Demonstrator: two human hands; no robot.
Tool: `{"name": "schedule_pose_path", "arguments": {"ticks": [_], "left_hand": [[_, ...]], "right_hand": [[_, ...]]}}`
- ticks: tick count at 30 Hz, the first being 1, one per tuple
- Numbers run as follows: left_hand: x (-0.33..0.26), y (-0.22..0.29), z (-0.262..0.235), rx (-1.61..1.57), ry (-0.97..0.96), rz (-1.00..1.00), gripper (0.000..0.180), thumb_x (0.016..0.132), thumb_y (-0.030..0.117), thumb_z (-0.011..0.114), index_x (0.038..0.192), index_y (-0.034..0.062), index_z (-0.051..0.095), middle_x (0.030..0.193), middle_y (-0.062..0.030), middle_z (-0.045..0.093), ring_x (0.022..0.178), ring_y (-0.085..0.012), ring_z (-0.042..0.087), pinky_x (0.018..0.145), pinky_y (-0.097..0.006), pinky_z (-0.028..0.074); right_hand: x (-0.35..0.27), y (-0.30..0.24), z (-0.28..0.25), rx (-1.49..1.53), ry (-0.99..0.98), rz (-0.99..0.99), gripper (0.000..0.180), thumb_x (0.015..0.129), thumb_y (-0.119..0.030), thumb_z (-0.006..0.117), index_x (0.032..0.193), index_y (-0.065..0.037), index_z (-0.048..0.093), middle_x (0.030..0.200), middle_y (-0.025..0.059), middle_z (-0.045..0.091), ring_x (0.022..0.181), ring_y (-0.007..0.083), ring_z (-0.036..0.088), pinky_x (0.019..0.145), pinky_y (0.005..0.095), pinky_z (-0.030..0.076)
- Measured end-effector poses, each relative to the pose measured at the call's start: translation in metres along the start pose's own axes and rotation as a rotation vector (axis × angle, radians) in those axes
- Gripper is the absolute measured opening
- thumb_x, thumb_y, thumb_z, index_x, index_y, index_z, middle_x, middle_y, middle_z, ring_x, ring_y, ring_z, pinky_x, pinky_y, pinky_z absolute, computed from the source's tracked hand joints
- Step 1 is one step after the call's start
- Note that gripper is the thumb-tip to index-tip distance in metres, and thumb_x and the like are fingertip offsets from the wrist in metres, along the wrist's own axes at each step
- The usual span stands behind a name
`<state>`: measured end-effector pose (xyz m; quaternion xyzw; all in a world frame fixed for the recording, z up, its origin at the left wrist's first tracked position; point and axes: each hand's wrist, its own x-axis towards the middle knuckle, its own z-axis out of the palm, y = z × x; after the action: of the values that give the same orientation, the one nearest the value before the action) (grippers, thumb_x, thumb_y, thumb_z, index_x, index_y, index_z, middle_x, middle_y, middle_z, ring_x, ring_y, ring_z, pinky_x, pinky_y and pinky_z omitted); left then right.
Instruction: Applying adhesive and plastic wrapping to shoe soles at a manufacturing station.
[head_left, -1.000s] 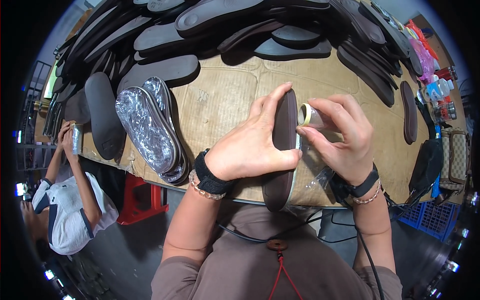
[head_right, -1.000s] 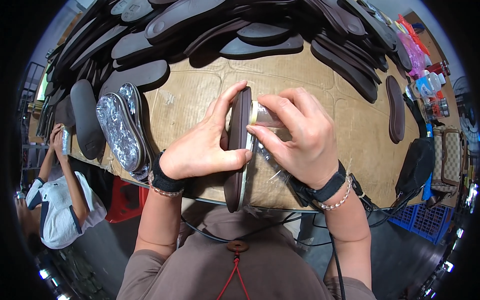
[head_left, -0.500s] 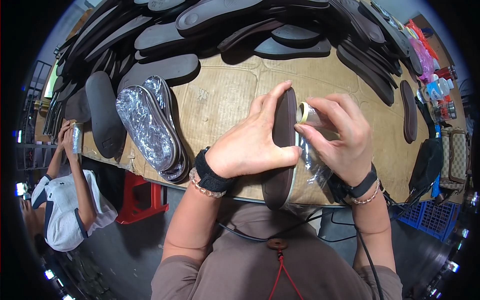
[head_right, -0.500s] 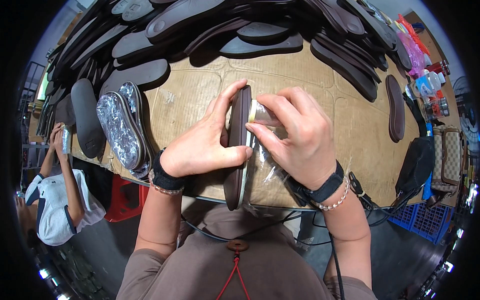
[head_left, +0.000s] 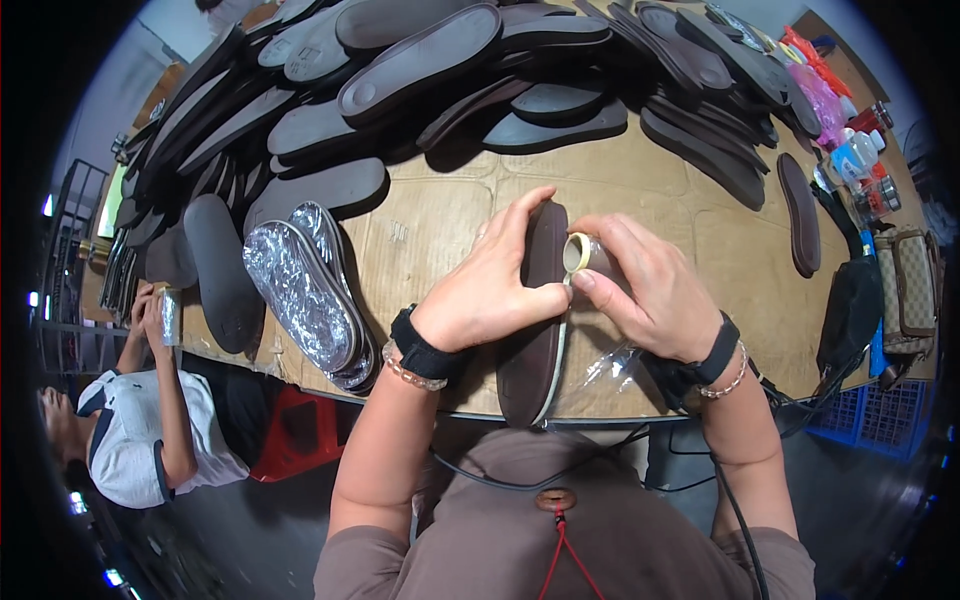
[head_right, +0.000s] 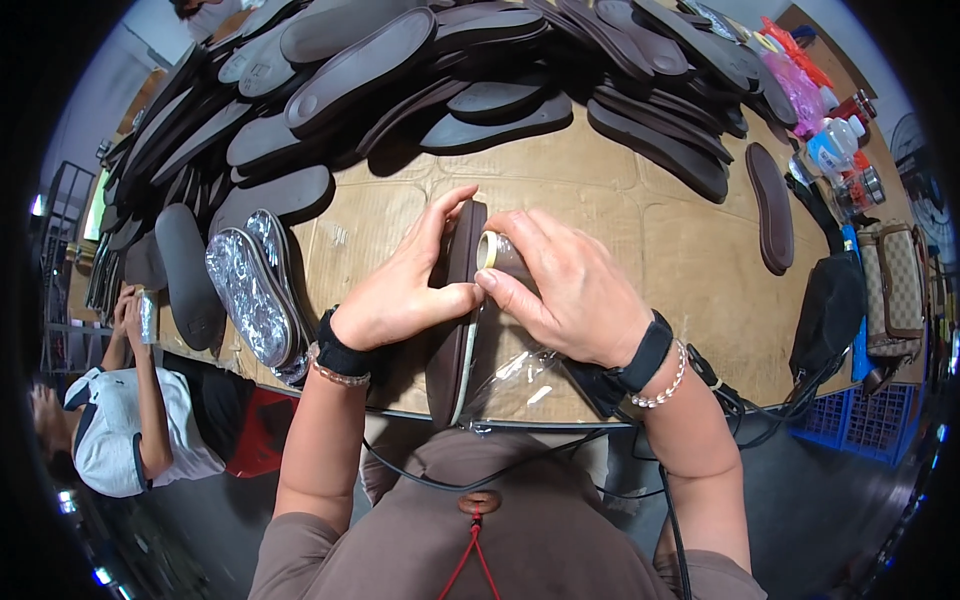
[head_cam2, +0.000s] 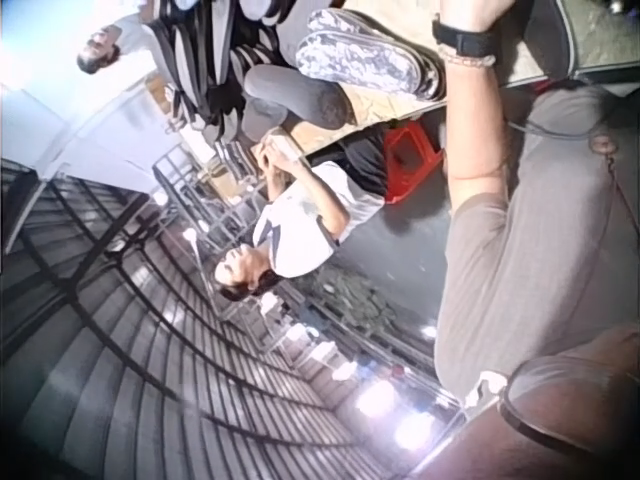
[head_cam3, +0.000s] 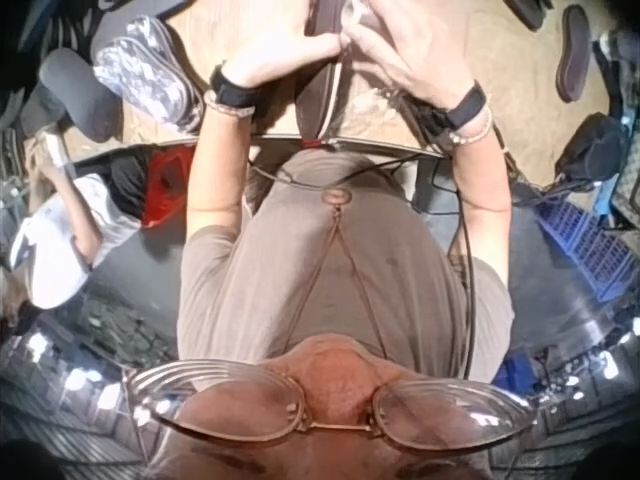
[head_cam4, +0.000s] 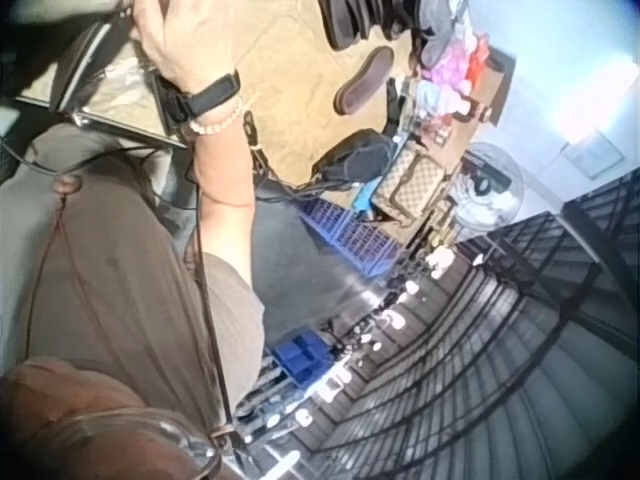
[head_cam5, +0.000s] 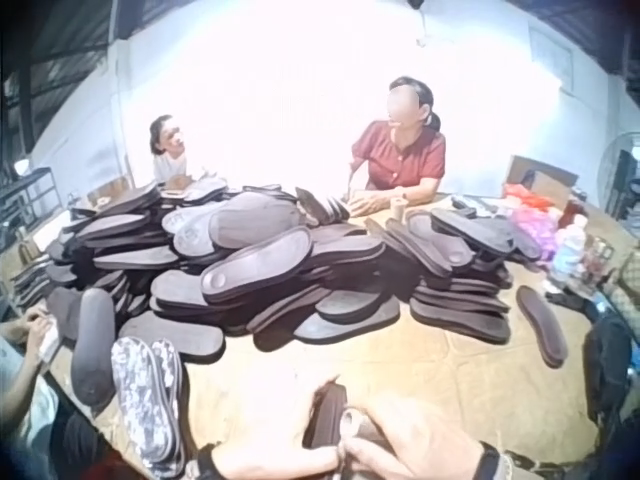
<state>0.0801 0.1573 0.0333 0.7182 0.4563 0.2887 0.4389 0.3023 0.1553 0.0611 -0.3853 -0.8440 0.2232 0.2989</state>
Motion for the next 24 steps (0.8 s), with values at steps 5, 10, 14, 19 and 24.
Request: {"name": "schedule_pose_path", "arguments": {"ticks": [5,10,14,19,24], "left_hand": [[0.0,0.0,-0.002,-0.026,-0.013,-0.026,0.097,0.076,0.035,0.072,0.157,0.0005,0.03,0.147,-0.0311,0.046,0.142,-0.0441,0.042,0.12,-0.046,0.034],[-0.001,-0.001,-0.003,-0.042,-0.003,-0.013,0.098,0.076,0.036,0.072,0.157,0.0005,0.03,0.146,-0.031,0.046,0.141,-0.044,0.042,0.12,-0.046,0.034],[0.001,-0.001,-0.003,-0.039,0.0,-0.007,0.098,0.075,0.037,0.071,0.156,-0.0004,0.031,0.145,-0.0314,0.047,0.14,-0.0447,0.043,0.119,-0.047,0.035],[0.0,-0.005,-0.002,-0.043,0.001,-0.005,0.097,0.076,0.032,0.072,0.157,0.0016,0.03,0.143,-0.0281,0.047,0.138,-0.0397,0.045,0.118,-0.045,0.036],[0.0,-0.003,-0.001,-0.036,0.002,-0.001,0.096,0.076,0.028,0.073,0.158,0.0046,0.029,0.143,-0.0256,0.047,0.136,-0.036,0.047,0.117,-0.043,0.036]], "right_hand": [[0.003,0.002,0.0,0.102,0.108,0.082,0.032,0.083,-0.018,0.082,0.109,-0.003,0.07,0.093,0.0134,0.066,0.082,0.0323,0.068,0.069,0.0396,0.055],[0.005,0.006,0.013,-0.045,0.298,0.037,0.035,0.077,-0.019,0.088,0.105,-0.004,0.073,0.091,0.0115,0.066,0.079,0.0312,0.067,0.067,0.0388,0.054],[0.005,0.009,0.015,-0.109,0.312,-0.008,0.037,0.075,-0.019,0.089,0.105,-0.005,0.072,0.093,0.0115,0.066,0.082,0.0317,0.067,0.07,0.0393,0.055],[0.006,0.009,0.017,-0.116,0.311,-0.017,0.039,0.074,-0.019,0.089,0.106,-0.005,0.071,0.094,0.0118,0.066,0.085,0.0321,0.066,0.073,0.0402,0.054],[0.006,0.008,0.018,-0.13,0.306,-0.003,0.038,0.074,-0.019,0.089,0.105,-0.005,0.071,0.093,0.0114,0.065,0.083,0.0322,0.065,0.073,0.0403,0.054]]}}
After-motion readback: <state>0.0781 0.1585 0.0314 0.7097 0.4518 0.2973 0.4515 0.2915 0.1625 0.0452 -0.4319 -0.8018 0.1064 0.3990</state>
